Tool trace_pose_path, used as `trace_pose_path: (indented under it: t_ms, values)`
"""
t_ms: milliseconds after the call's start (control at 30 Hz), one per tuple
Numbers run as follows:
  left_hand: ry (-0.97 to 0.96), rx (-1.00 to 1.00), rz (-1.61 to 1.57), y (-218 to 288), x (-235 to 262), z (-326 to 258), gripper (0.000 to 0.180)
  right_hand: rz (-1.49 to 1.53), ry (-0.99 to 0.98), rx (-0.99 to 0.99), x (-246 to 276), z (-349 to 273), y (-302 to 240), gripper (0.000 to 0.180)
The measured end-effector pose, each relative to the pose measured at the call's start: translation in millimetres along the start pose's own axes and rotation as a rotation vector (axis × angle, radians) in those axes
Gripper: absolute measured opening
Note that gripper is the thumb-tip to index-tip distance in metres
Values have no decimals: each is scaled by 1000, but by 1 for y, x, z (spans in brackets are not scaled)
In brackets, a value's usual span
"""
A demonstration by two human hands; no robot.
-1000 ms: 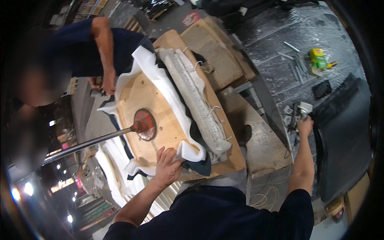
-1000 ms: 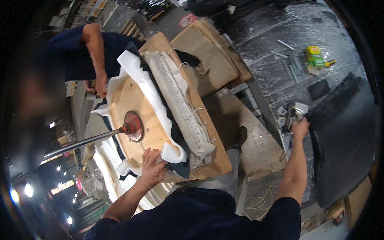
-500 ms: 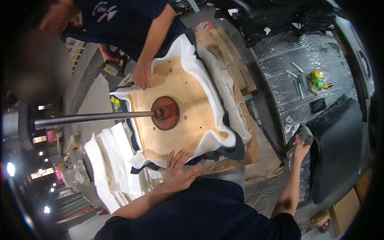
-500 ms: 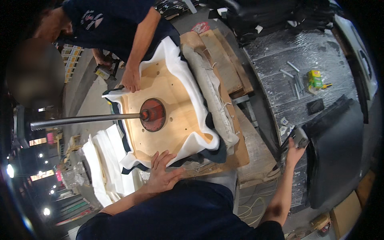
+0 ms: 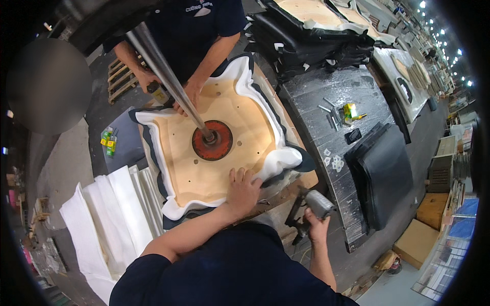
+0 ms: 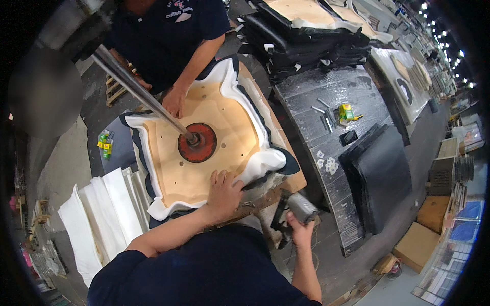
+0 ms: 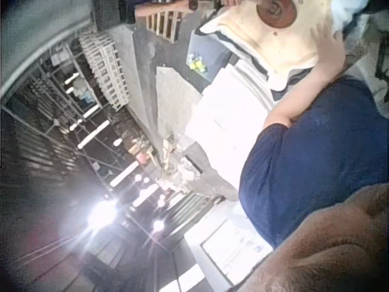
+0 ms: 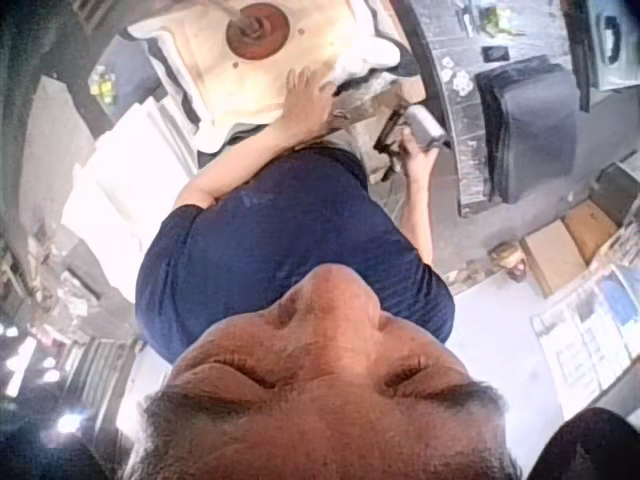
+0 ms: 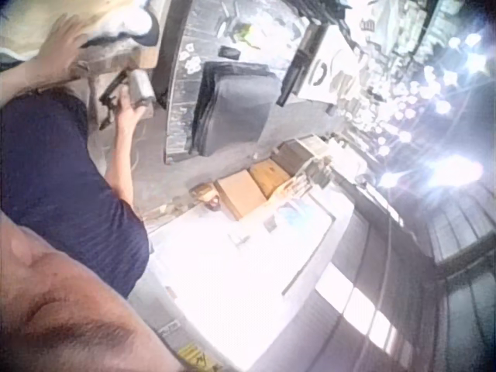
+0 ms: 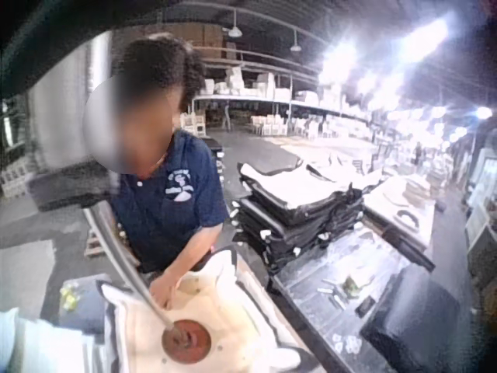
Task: The person uses a pneumatic staple gun to attach black fabric to a wooden chair seat frame, working around a central red fixture. They then flip the seat, place a white foam pad on top, and continue stapling the fabric edges to secure the padding.
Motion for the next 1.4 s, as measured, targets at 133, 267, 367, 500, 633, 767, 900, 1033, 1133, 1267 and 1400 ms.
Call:
trace_pose_path:
  t_ms: [133,267,367,500,633,767,900,1033,1133,1267,1400]
  values:
    - [30,128,-83,-28,-4,17,32,-91,-123,-4,-40,0,-5,41]
    - [19,112,-61,-27,2,15,31,-118,-351,-125,-84,14,-18,36]
    - [49,128,-100,-26,-3,10,27,-155,-484,-118,-120,23,-38,28]
    - [114,194,-355,-41,-13,14,23,-290,-588,-154,-146,30,-48,25]
    - [156,273,-470,-45,-18,17,21,-492,-582,-149,-177,31,-56,21]
    - [137,331,-519,-47,-23,19,15,-670,-604,-150,-204,34,-67,17]
    - [190,309,-504,-49,-22,17,18,-748,-650,-66,-217,43,-59,19]
    - [156,273,-482,-52,-27,16,27,-841,-609,-97,-227,53,-53,17]
    - [33,237,-339,-54,-16,8,32,-915,-515,-170,-224,55,-47,19]
    - [24,249,-338,-62,-8,-3,37,-867,-513,-166,-221,56,-41,20]
    - [107,267,-352,-63,-11,-4,33,-841,-496,-166,-223,54,-42,22]
Point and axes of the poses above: each hand's wrist, its own z-axis towards the middle knuckle, its own x-axis out of the back of the hand, y = z × x, the point moved 6 cm from there along z, towards the middle knuckle, and after that the axes turned 12 degrees about z, right-handed, at the moved point
